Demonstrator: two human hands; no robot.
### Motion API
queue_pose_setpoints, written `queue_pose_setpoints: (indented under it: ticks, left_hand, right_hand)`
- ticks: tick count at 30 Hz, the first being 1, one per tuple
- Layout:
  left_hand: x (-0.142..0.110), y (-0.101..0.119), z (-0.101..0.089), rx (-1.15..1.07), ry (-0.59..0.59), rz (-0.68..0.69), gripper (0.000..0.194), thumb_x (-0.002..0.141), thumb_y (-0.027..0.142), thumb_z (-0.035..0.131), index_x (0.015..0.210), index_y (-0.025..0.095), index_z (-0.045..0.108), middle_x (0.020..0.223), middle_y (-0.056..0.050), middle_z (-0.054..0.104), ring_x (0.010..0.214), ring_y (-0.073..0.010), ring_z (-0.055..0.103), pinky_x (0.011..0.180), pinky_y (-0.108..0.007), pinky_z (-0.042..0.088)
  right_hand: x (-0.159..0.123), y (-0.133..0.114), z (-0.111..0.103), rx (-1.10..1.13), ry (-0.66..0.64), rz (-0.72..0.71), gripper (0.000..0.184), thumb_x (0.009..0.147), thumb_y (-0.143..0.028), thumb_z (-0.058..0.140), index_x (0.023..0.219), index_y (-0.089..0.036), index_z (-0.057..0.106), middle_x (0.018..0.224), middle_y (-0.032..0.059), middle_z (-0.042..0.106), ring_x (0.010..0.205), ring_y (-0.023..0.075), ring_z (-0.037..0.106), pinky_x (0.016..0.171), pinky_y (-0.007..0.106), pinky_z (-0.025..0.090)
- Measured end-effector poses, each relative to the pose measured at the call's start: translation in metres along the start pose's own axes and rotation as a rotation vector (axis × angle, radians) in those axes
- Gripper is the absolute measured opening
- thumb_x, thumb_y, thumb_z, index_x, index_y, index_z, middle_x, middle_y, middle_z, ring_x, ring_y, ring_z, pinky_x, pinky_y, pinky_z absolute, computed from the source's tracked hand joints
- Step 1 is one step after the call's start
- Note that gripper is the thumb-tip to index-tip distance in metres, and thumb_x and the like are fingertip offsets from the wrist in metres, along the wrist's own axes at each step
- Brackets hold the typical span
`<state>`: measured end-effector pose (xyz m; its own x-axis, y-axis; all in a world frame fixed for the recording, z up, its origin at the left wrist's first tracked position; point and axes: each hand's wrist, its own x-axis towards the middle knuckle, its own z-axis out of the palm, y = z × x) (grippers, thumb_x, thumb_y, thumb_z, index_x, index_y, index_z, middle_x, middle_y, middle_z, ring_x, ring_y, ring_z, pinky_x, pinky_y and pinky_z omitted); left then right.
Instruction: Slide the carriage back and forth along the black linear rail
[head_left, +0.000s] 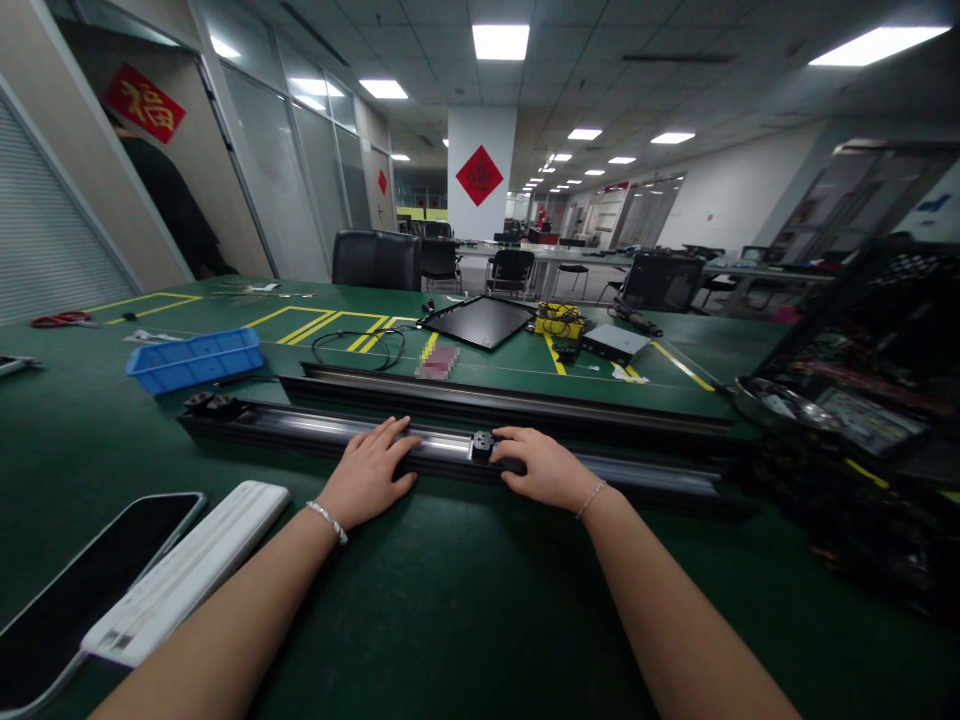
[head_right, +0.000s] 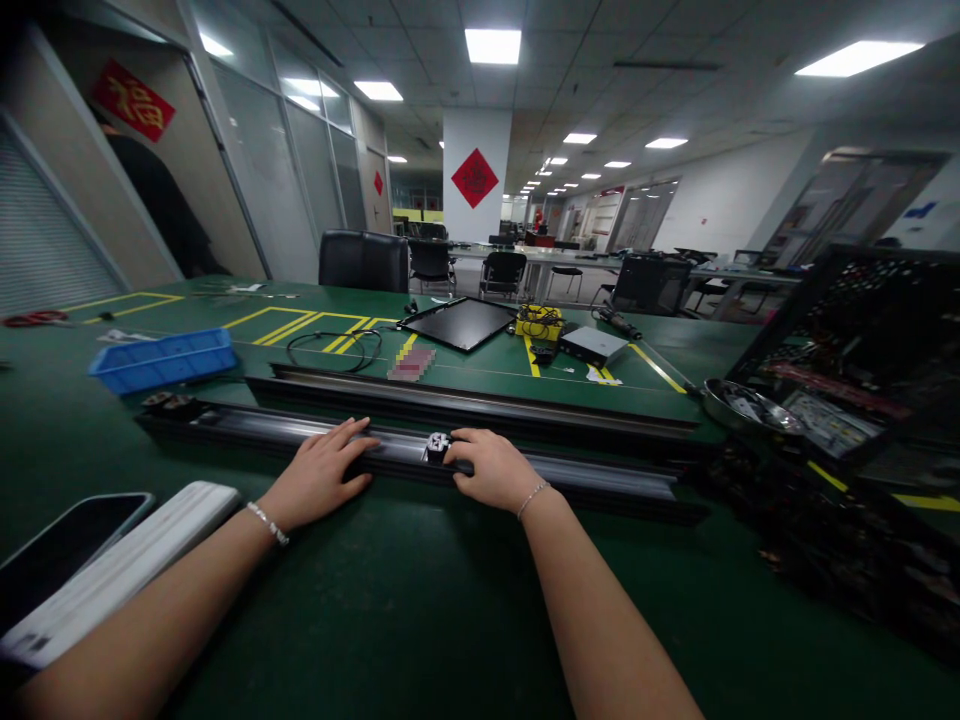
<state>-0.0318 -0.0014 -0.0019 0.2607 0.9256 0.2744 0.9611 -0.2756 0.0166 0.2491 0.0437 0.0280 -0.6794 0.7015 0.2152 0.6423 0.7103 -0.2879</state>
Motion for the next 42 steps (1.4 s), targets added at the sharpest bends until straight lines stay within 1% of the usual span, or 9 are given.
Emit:
queue_pose_setpoints:
  ticks: [9,17,23,30,37,42]
  left_hand:
    - [0.0005,0.0024,-0.0038,-0.009,-0.010,-0.008,0.046,0.078,0.037,0.052,0.122,0.028,0.051,0.145,-0.007,0.036,0.132,-0.0264,0.033,0.102,-0.044,0.031]
    - [0.0001,0.0007,-0.0024,-0.012,-0.001,0.001,0.045,0.078,0.038,0.052,0.122,0.028,0.051,0.144,-0.006,0.037,0.132,-0.0256,0.032,0.102,-0.044,0.030]
    - [-0.0002,0.0016,-0.0033,-0.018,0.001,-0.004,0.044,0.078,0.037,0.053,0.121,0.029,0.052,0.144,-0.005,0.037,0.132,-0.0252,0.032,0.103,-0.043,0.029]
    - [-0.0001,0.0022,-0.0033,-0.007,0.001,0.000,0.044,0.078,0.036,0.052,0.121,0.028,0.052,0.144,-0.007,0.037,0.132,-0.0255,0.032,0.103,-0.044,0.029]
    - [0.0004,0.0000,-0.0015,-0.017,-0.001,0.001,0.045,0.077,0.037,0.053,0.121,0.029,0.052,0.144,-0.006,0.037,0.132,-0.0254,0.032,0.103,-0.045,0.029]
    - [0.0000,-0.0005,-0.0005,-0.027,0.005,-0.004,0.045,0.077,0.037,0.053,0.121,0.029,0.052,0.145,-0.006,0.036,0.133,-0.0255,0.031,0.104,-0.045,0.027]
  right_hand:
    - [0.0007,0.0021,-0.0008,0.003,-0.018,0.000,0.025,0.071,-0.021,0.057,0.094,-0.023,0.067,0.131,0.0096,0.052,0.119,0.0223,0.048,0.100,0.039,0.036]
    - [-0.0008,0.0017,-0.0066,-0.014,-0.050,0.023,0.027,0.071,-0.021,0.057,0.096,-0.026,0.067,0.132,0.0065,0.051,0.119,0.0221,0.048,0.099,0.041,0.038]
    - [-0.0010,0.0029,-0.0060,-0.010,-0.044,0.017,0.025,0.071,-0.021,0.057,0.094,-0.025,0.067,0.131,0.0078,0.051,0.118,0.0219,0.049,0.099,0.039,0.038]
    - [-0.0005,0.0041,-0.0047,0.006,-0.035,0.020,0.023,0.070,-0.020,0.057,0.090,-0.024,0.067,0.130,0.0067,0.053,0.117,0.0208,0.050,0.099,0.038,0.039]
    - [-0.0010,0.0042,-0.0058,0.015,-0.026,0.020,0.017,0.069,-0.019,0.059,0.084,-0.024,0.066,0.128,0.0061,0.054,0.116,0.0205,0.051,0.098,0.037,0.039]
    - [-0.0009,0.0016,-0.0067,0.003,-0.019,0.017,0.016,0.069,-0.019,0.060,0.084,-0.023,0.066,0.126,0.0063,0.056,0.116,0.0202,0.051,0.097,0.036,0.040]
